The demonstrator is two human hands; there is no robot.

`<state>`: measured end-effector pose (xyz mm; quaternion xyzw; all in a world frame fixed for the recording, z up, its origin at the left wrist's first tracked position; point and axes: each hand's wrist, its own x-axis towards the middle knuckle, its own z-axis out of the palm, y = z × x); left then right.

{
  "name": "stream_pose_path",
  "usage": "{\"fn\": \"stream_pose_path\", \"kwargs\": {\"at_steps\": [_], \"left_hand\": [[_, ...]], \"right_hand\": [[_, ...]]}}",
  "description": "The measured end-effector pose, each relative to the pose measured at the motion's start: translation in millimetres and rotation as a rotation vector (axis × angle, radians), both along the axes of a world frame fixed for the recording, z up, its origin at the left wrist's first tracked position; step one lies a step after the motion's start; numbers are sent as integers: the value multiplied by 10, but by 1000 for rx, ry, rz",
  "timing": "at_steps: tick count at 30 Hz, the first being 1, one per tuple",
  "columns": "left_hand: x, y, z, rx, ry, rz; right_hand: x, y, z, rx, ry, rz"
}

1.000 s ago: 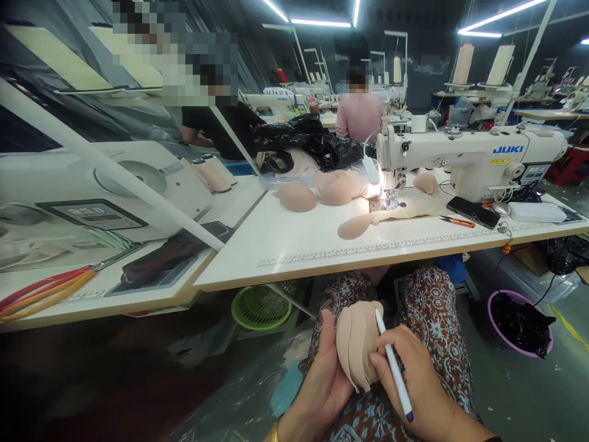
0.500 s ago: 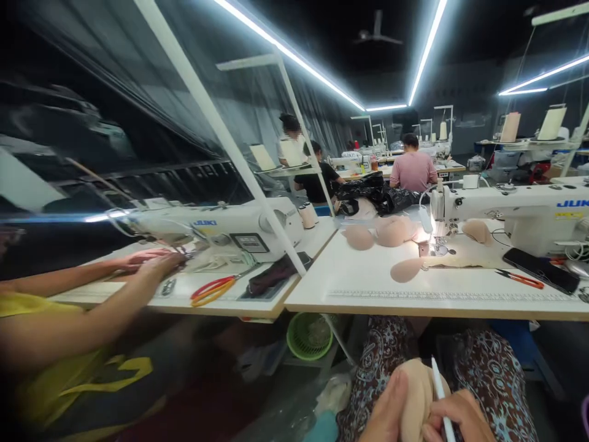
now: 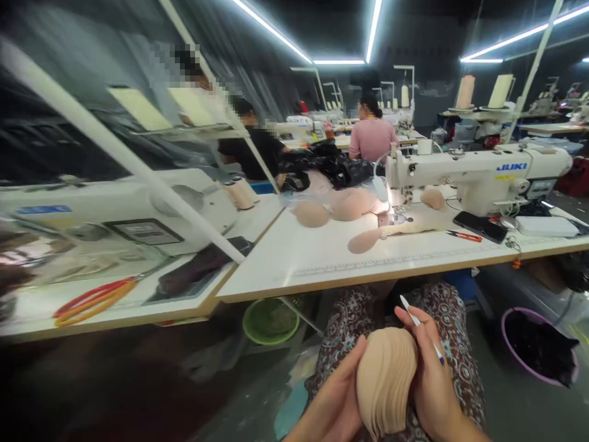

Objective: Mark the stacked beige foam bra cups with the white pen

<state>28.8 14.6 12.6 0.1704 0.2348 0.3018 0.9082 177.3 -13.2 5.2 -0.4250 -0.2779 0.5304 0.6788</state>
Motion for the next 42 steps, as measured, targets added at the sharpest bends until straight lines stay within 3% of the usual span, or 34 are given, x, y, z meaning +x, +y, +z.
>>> {"fn": "stream_pose_path", "kwargs": {"at_steps": [3,10,13,17,22,25,29,34,42], "left_hand": [[-34,12,44,-96,-2,24],[-25,29,-10,-158,-32,36],[-5,21,-16,-161,-30,84],[-4,14,-18,-198,-30,76],[-108,26,-52,-199,-55,127],[-176,26,-105,-190,-100,122],[-240,23,-199,-76,-272,67],[-268,37,-289,163,-441,55],[-262,40,-204,231,-484,5]], "right_hand": [[-10,-3,47,-89,107,34],[-38,8,96,-15,21,66],[-16,2,89,19,-106,5],[32,-46,143,78,-392,79],[160,-112,179,116,-536,-135],[212,-148,84,31,-476,-209],[227,-180,-13,0,-241,-181],[207,-162,59,-53,-77,-140],[176,-149,129,-87,9,-119]]}}
